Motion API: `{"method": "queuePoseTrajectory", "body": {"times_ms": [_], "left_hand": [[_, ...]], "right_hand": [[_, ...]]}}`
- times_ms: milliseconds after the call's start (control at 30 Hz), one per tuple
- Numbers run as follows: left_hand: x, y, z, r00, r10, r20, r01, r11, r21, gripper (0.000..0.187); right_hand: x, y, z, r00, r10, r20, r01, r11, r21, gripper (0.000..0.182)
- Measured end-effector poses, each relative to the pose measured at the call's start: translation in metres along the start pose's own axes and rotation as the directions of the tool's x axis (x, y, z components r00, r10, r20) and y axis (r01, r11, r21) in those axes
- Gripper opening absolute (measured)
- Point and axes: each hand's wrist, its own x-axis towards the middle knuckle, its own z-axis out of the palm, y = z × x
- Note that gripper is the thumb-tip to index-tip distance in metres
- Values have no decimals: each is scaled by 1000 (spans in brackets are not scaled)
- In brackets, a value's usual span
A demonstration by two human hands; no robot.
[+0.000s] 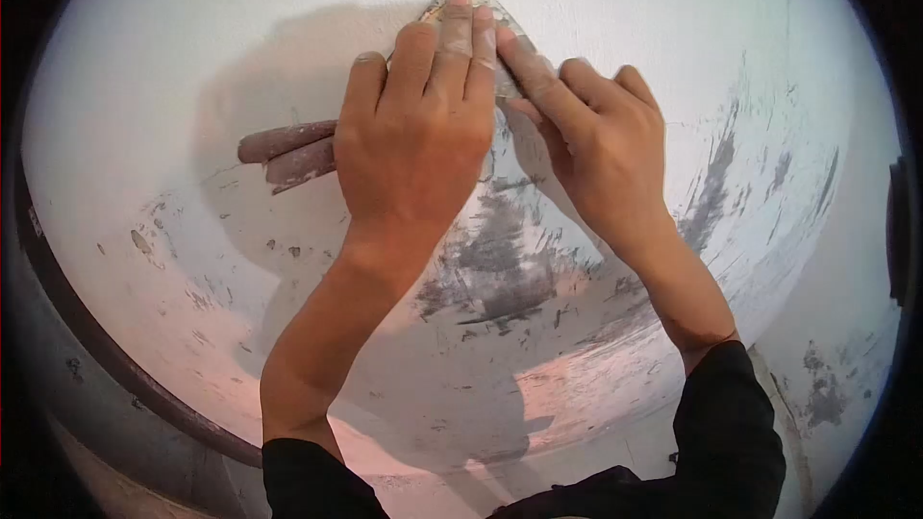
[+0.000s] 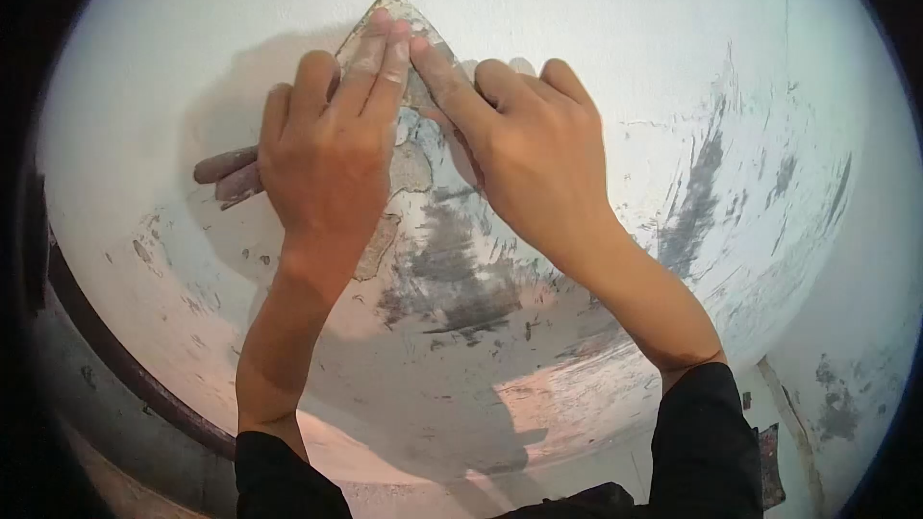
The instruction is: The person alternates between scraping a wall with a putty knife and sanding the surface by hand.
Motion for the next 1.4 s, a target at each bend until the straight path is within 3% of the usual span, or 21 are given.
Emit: {"method": "queuePoseTrajectory", "body": {"times_ms": [100, 167, 233, 367, 500, 733, 800, 1200, 1333, 1400], "left_hand": [[-1, 0, -20, 1000, -2, -6, 2, 997, -76, 29], [-12, 5, -32, 994, -16, 105, 27, 994, -105, 35], [-19, 4, -26, 996, -9, 85, 18, 995, -97, 36], [-16, -3, -14, 1000, 2, 9, -1, 994, -111, 34], [-13, -4, 4, 996, -3, -93, -5, 995, -95, 31], [-17, -5, -5, 998, 5, -60, -19, 974, -227, 29], [-15, -5, -4, 993, 0, -115, -25, 976, -215, 27], [-19, 3, -13, 999, -34, 9, 35, 986, -163, 29], [-7, 6, -9, 999, -39, -36, 37, 998, -60, 29], [-10, 5, -30, 994, -69, 82, 84, 977, -194, 33]], "right_hand": [[-13, -9, -17, 1000, -7, 19, 6, 1000, 27, 48], [-23, -16, -23, 999, -7, 38, 5, 998, 57, 48], [-31, -22, -19, 997, 11, 79, -15, 998, 56, 52], [-30, -23, -3, 997, 47, -55, -45, 998, 33, 53], [-24, -16, 9, 995, 53, -79, -55, 998, -14, 51], [-28, -27, -9, 996, 73, -52, -71, 997, 31, 51], [-25, -27, -9, 996, 61, -63, -61, 998, 12, 51], [-24, -22, -6, 996, 81, 24, -83, 991, 105, 49], [-19, -17, -5, 994, 114, -4, -112, 984, 137, 45], [-19, -24, -21, 993, 113, 44, -118, 984, 131, 47]]}}
